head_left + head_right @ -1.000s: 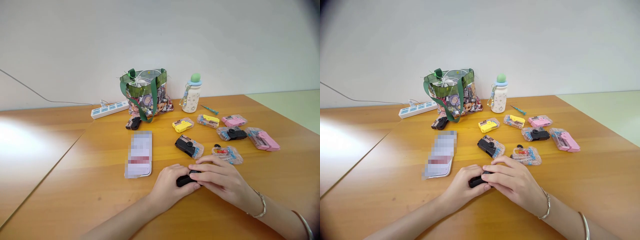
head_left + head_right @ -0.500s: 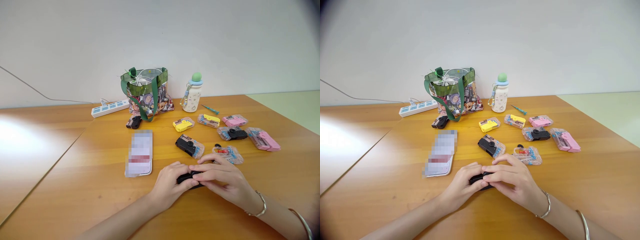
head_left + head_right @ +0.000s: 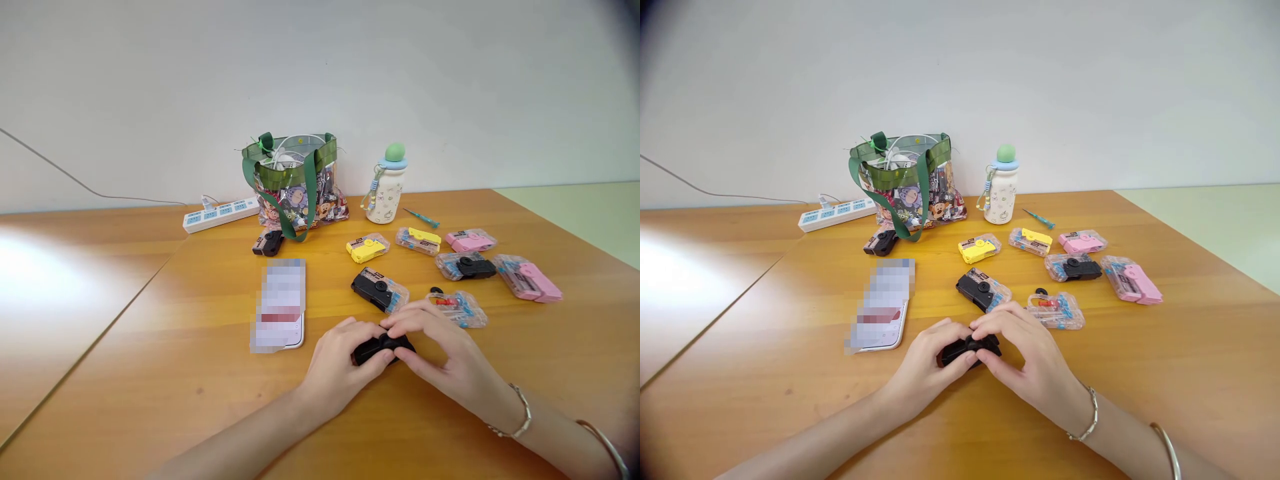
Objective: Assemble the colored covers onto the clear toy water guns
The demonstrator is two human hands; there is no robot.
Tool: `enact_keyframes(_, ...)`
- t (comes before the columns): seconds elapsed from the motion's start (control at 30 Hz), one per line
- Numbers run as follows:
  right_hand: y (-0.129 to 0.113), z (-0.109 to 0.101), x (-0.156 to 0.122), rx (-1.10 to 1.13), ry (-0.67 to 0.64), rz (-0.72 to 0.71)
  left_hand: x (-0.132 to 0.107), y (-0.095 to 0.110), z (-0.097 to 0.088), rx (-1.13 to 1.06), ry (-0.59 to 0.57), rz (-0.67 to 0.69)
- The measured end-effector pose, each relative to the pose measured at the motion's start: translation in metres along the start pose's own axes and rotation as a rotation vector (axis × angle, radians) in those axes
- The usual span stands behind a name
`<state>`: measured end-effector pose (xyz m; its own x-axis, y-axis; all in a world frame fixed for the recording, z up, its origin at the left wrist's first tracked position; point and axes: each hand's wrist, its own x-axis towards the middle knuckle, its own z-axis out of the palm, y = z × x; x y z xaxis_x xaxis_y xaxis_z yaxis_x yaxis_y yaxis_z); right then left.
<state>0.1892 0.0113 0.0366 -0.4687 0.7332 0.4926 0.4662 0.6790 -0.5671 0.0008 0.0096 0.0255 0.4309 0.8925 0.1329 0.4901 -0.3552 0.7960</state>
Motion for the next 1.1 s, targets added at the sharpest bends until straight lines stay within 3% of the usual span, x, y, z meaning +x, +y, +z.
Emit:
enact_keyframes(0.27, -0.002, 0.001, 0.0, 0.006, -0.053, 0.132, -0.001, 0.007, -0.002, 0.062, 0.033, 0.033)
enact_keyframes(0.67, 0.002, 0.002, 0.003, -0.102, 0.1, -0.088, -0.003, 0.002, -0.003, 0.131, 0.016, 0.058)
enact_keyframes(0.9, 0.001, 0.003, 0.009, -0.129, 0.026, -0.044, -0.003, 0.004, -0.006, 0.169, 0.02, 0.045)
enact_keyframes(1.1, 0.0, 0.003, 0.014, -0.193, -0.045, -0.114, -0.003, 0.006, -0.007, 0.13, 0.08, 0.039)
